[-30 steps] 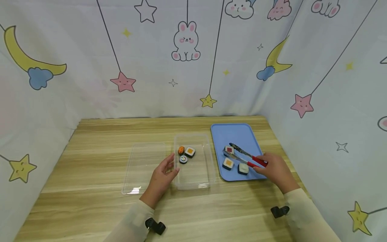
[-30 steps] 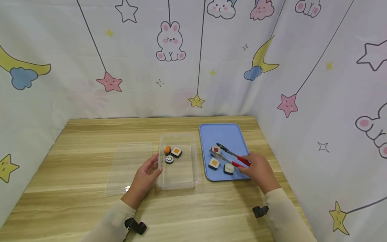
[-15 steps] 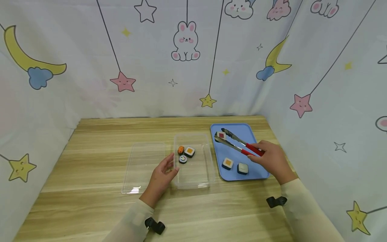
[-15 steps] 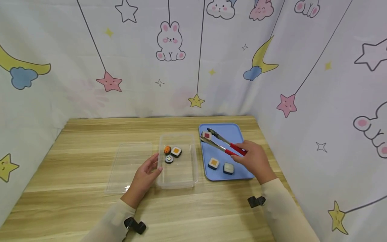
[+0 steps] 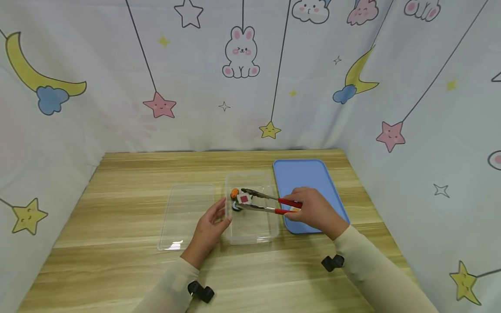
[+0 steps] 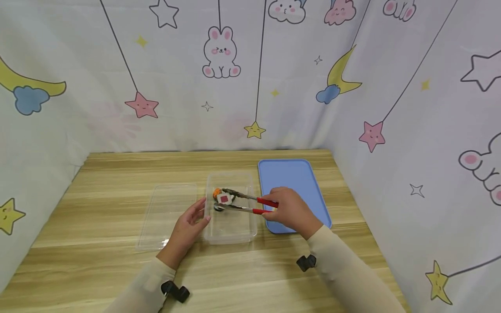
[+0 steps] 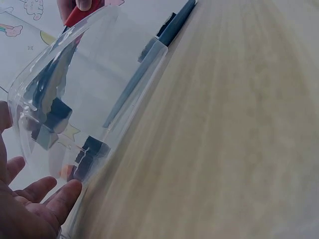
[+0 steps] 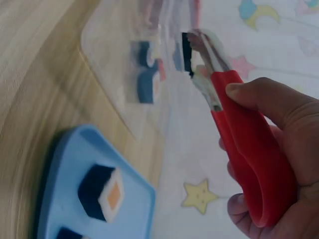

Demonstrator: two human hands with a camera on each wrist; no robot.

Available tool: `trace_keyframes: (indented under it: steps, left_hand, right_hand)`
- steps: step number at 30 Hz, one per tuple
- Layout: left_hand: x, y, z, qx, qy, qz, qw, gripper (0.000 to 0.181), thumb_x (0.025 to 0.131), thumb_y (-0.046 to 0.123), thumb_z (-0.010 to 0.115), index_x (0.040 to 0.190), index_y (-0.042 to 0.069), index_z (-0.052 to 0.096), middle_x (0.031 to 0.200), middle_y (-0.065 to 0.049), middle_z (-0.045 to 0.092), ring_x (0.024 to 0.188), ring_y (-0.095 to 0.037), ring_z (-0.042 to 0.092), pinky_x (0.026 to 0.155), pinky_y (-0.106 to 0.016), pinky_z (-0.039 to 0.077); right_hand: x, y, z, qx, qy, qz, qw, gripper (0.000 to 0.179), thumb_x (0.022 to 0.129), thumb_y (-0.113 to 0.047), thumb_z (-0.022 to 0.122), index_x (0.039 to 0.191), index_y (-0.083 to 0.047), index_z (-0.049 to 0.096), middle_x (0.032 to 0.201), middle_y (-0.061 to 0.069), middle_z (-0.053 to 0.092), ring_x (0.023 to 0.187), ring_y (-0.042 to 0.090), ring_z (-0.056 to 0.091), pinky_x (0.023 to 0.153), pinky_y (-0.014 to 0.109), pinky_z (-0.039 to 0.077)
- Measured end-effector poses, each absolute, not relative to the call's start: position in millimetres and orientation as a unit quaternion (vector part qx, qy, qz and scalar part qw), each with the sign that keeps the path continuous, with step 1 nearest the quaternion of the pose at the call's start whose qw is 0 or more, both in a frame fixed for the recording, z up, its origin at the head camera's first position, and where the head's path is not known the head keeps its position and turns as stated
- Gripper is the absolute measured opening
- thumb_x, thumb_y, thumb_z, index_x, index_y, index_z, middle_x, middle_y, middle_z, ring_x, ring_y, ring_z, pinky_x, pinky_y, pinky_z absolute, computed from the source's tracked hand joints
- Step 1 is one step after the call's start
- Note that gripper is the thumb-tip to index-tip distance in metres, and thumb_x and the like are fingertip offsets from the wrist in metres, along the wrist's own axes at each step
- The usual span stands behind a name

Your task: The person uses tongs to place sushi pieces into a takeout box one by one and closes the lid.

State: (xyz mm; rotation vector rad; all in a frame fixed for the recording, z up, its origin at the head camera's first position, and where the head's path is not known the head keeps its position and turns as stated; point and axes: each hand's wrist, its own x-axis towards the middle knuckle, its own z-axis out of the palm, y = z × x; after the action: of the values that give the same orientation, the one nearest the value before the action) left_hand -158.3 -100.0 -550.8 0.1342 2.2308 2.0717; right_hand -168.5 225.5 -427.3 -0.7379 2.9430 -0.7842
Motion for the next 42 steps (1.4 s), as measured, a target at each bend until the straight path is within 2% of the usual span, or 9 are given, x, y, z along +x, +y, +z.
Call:
trace_keyframes:
  steps: [6, 15, 22, 26, 34, 39, 42]
  left_hand:
    - [-156.8, -99.6, -548.9, 0.051, 0.726, 0.684, 0.047, 0.065, 0.098, 0.011, 0.073, 0.157, 0.011, 0.046, 0.157, -0.015, 0.048, 0.141, -0.036, 0.049, 0.110, -0.051, 0.048]
    - [-157.2, -99.1, -547.7, 0.051, 0.742, 0.667, 0.030, 0.064, 0.097, 0.012, 0.073, 0.156, 0.010, 0.047, 0.155, -0.017, 0.050, 0.140, -0.036, 0.051, 0.107, -0.048, 0.051]
    - [-157.8, -100.3, -548.2, 0.047, 0.738, 0.671, 0.046, 0.066, 0.097, 0.014, 0.074, 0.157, 0.014, 0.046, 0.157, -0.013, 0.049, 0.142, -0.033, 0.050, 0.109, -0.052, 0.049]
    - [-158.1, -100.4, -549.0, 0.049, 0.740, 0.670, 0.040, 0.066, 0.097, 0.014, 0.074, 0.157, 0.013, 0.046, 0.156, -0.014, 0.050, 0.141, -0.034, 0.050, 0.108, -0.051, 0.049]
    - [-157.2, -99.5, -547.6, 0.052, 0.738, 0.672, 0.035, 0.066, 0.097, 0.012, 0.074, 0.157, 0.011, 0.046, 0.155, -0.016, 0.050, 0.140, -0.036, 0.051, 0.109, -0.052, 0.049]
    - [-157.3, -99.9, -546.4, 0.046, 0.740, 0.670, 0.040, 0.065, 0.097, 0.012, 0.073, 0.157, 0.013, 0.047, 0.156, -0.014, 0.050, 0.140, -0.034, 0.051, 0.109, -0.052, 0.048]
    - [-157.7, -100.3, -546.9, 0.047, 0.741, 0.669, 0.038, 0.065, 0.098, 0.012, 0.073, 0.157, 0.012, 0.047, 0.156, -0.015, 0.050, 0.140, -0.034, 0.051, 0.109, -0.051, 0.049]
  right_hand:
    - [-173.1, 203.3, -431.4, -0.291, 0.941, -0.170, 0.020, 0.030, 0.081, -0.024, 0.088, 0.110, -0.017, 0.082, 0.085, -0.015, 0.062, 0.075, 0.009, 0.054, 0.066, 0.026, 0.050]
    - [-181.4, 191.5, -427.7, -0.313, 0.940, -0.129, 0.034, 0.022, 0.080, -0.026, 0.089, 0.100, -0.020, 0.083, 0.083, -0.015, 0.062, 0.075, 0.006, 0.053, 0.067, 0.026, 0.050]
    - [-179.8, 190.6, -420.9, -0.299, 0.944, -0.123, 0.060, 0.026, 0.079, -0.025, 0.089, 0.103, -0.019, 0.083, 0.083, -0.015, 0.062, 0.075, 0.006, 0.053, 0.067, 0.027, 0.050]
    - [-179.1, 189.8, -421.0, -0.298, 0.945, -0.115, 0.067, 0.026, 0.078, -0.025, 0.090, 0.103, -0.020, 0.083, 0.083, -0.016, 0.062, 0.075, 0.006, 0.054, 0.067, 0.027, 0.050]
    - [-179.7, 190.3, -427.0, -0.286, 0.949, -0.110, 0.068, 0.030, 0.079, -0.027, 0.090, 0.107, -0.018, 0.083, 0.087, -0.015, 0.063, 0.077, 0.007, 0.054, 0.068, 0.028, 0.050]
    - [-179.6, 196.4, -427.8, -0.275, 0.949, -0.142, 0.061, 0.029, 0.078, -0.029, 0.090, 0.105, -0.019, 0.082, 0.083, -0.017, 0.060, 0.074, 0.007, 0.053, 0.066, 0.028, 0.050]
    - [-178.0, 205.8, -425.5, -0.257, 0.949, -0.176, 0.052, 0.034, 0.079, -0.029, 0.089, 0.110, -0.017, 0.081, 0.082, -0.015, 0.059, 0.072, 0.008, 0.053, 0.065, 0.028, 0.049]
